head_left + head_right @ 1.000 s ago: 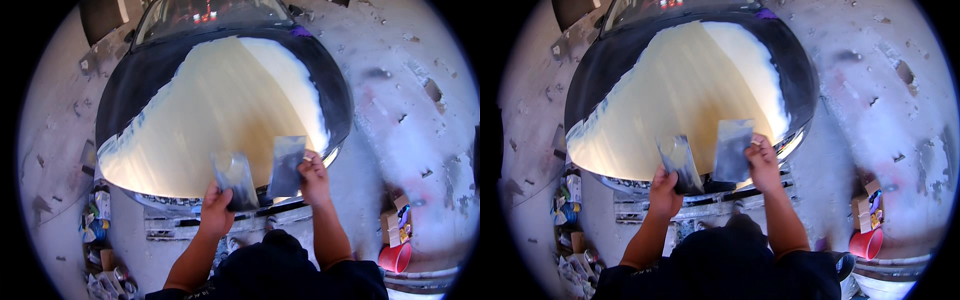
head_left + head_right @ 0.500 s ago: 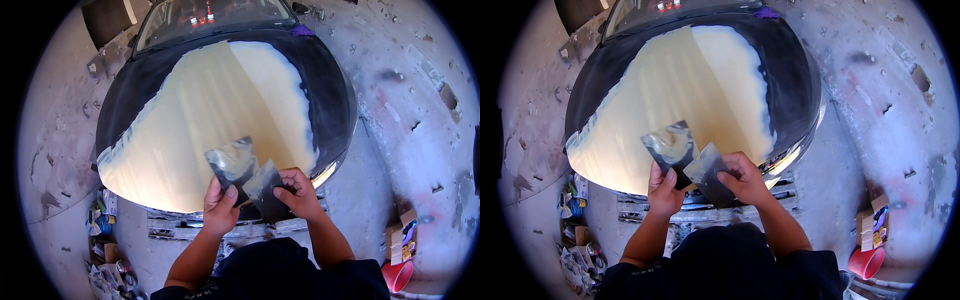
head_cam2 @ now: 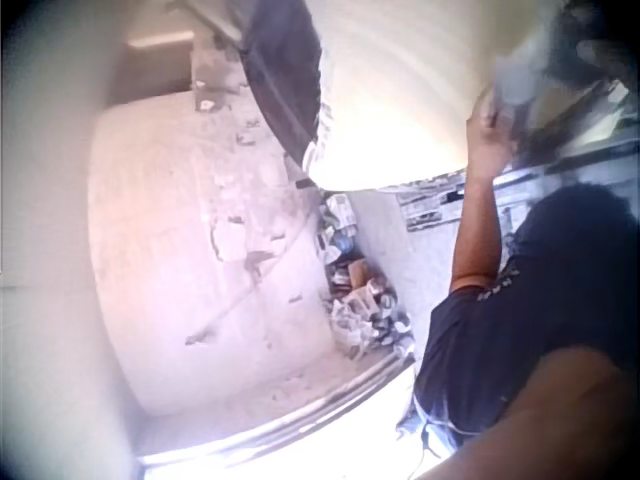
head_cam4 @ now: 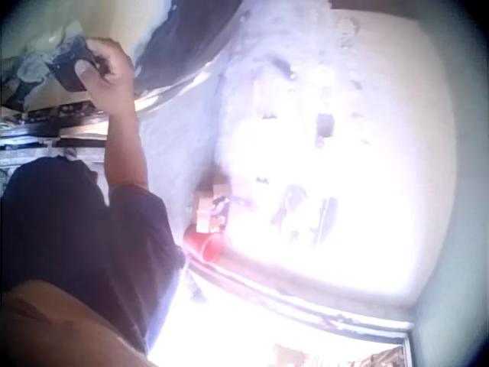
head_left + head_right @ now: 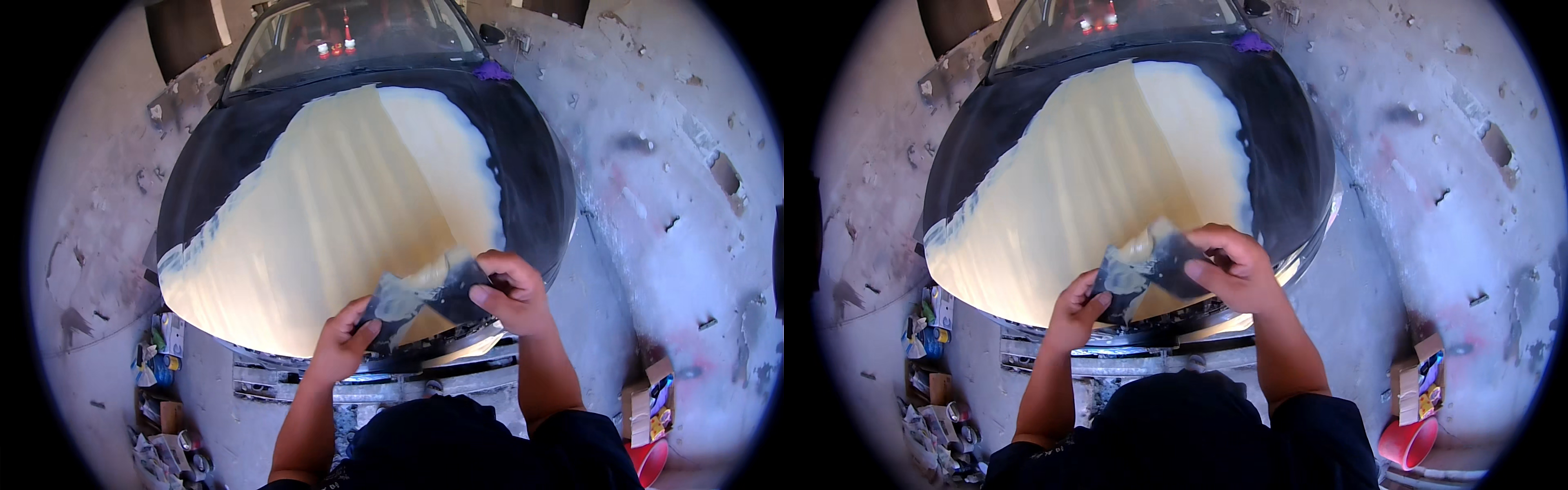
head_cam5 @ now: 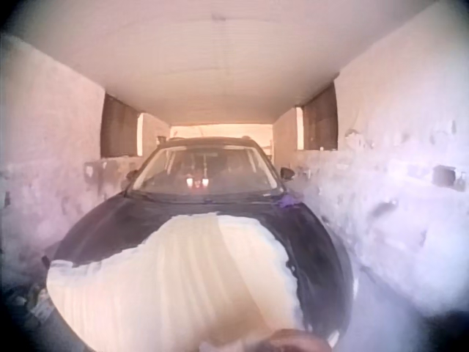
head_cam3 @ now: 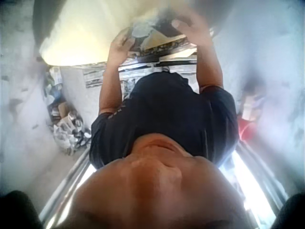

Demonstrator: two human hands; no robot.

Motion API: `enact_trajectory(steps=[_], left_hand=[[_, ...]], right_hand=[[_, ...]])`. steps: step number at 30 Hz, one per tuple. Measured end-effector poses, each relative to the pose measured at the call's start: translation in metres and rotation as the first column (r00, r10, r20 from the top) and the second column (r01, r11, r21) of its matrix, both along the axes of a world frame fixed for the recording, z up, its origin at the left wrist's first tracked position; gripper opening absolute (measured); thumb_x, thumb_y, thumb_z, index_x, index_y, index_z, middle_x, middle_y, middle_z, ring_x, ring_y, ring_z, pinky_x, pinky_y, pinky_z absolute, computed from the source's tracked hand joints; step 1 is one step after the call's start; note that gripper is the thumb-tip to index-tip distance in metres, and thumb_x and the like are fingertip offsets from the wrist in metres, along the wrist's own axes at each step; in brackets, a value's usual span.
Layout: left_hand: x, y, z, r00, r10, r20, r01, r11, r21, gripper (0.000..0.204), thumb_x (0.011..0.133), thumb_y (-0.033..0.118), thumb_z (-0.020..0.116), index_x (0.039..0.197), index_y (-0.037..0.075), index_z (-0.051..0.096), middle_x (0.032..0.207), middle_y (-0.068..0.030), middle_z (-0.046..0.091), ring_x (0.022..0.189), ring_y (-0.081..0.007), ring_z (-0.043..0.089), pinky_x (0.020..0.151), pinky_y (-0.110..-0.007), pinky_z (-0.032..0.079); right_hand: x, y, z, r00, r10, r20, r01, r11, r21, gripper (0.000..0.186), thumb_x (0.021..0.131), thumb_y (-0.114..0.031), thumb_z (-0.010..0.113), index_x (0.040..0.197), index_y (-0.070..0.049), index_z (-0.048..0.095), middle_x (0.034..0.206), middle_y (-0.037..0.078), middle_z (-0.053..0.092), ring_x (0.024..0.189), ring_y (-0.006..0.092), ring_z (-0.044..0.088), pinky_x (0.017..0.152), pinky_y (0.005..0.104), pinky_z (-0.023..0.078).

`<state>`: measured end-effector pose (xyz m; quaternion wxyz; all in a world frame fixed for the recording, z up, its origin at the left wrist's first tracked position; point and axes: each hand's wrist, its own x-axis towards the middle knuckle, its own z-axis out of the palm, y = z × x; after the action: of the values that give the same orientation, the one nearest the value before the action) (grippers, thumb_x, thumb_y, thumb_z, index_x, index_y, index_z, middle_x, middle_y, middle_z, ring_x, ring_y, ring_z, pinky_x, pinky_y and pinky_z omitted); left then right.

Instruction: The person scoops body filler from a container onto a metal mixing board, then uses a putty knife to spread the filler across the car hood. The person repeatedly smooths the filler over the surface, working from the center outward.

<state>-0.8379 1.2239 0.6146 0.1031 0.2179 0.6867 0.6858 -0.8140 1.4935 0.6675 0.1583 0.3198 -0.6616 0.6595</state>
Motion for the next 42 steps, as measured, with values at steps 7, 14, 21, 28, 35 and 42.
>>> enact_trajectory(steps=[7,14,21,28,35,42], left_hand=[[-0.001,-0.042,-0.008,0.963,-0.241,0.123,0.177,0.904,0.389,0.036,0.089,0.002,0.054,0.124,-0.004,0.048,0.114,-0.0096,0.060,0.105,-0.0141,0.054,0.092,-0.028,0.040],[0.011,-0.057,-0.005,0.964,-0.264,0.042,0.216,0.862,0.459,0.035,0.091,0.004,0.053,0.124,-0.004,0.047,0.113,-0.0094,0.060,0.104,-0.0134,0.054,0.093,-0.027,0.040],[0.015,-0.049,0.015,0.960,-0.042,0.275,-0.119,0.830,0.544,0.040,0.093,0.001,0.047,0.132,0.000,0.038,0.119,-0.0094,0.056,0.108,-0.0134,0.052,0.094,-0.027,0.038],[0.012,-0.044,0.009,0.997,0.040,0.063,-0.061,0.917,0.394,0.040,0.094,0.001,0.044,0.133,0.000,0.038,0.119,-0.0097,0.056,0.109,-0.0140,0.052,0.094,-0.026,0.038],[-0.026,-0.054,0.001,0.916,0.384,-0.118,-0.313,0.866,0.391,0.041,0.095,0.009,0.048,0.133,-0.003,0.036,0.116,-0.0098,0.056,0.103,-0.0129,0.053,0.092,-0.026,0.041],[-0.095,-0.056,-0.062,0.818,0.544,0.183,-0.556,0.670,0.492,0.034,0.094,0.011,0.046,0.126,0.002,0.040,0.112,-0.0066,0.054,0.101,-0.0137,0.052,0.090,-0.030,0.041]], right_hand=[[0.001,-0.046,0.032,0.953,0.302,0.001,-0.277,0.873,0.400,0.040,0.075,0.007,0.062,0.113,-0.007,0.062,0.123,0.014,0.049,0.118,0.0322,0.047,0.093,0.0373,0.041],[-0.018,-0.051,0.008,0.993,0.022,-0.119,0.078,0.642,0.763,0.044,0.071,0.005,0.058,0.113,-0.007,0.061,0.121,0.013,0.050,0.114,0.0290,0.049,0.091,0.0347,0.043],[0.008,-0.103,0.016,0.759,-0.416,-0.501,0.645,0.585,0.491,0.049,0.062,0.001,0.062,0.110,-0.009,0.063,0.120,0.012,0.050,0.114,0.0347,0.047,0.093,0.0406,0.042],[0.011,-0.132,0.004,0.778,-0.381,-0.500,0.628,0.453,0.632,0.045,0.062,-0.005,0.065,0.106,-0.014,0.065,0.119,0.009,0.052,0.115,0.0326,0.047,0.086,0.0424,0.040],[-0.043,-0.053,0.013,0.867,-0.475,-0.153,0.476,0.695,0.539,0.047,0.072,0.002,0.062,0.118,-0.008,0.057,0.126,0.016,0.050,0.118,0.0321,0.047,0.099,0.0367,0.039],[-0.200,0.048,0.075,0.804,-0.594,-0.019,0.378,0.485,0.789,0.046,0.074,-0.006,0.058,0.120,-0.004,0.055,0.120,0.011,0.053,0.110,0.0219,0.053,0.090,0.0302,0.042]])
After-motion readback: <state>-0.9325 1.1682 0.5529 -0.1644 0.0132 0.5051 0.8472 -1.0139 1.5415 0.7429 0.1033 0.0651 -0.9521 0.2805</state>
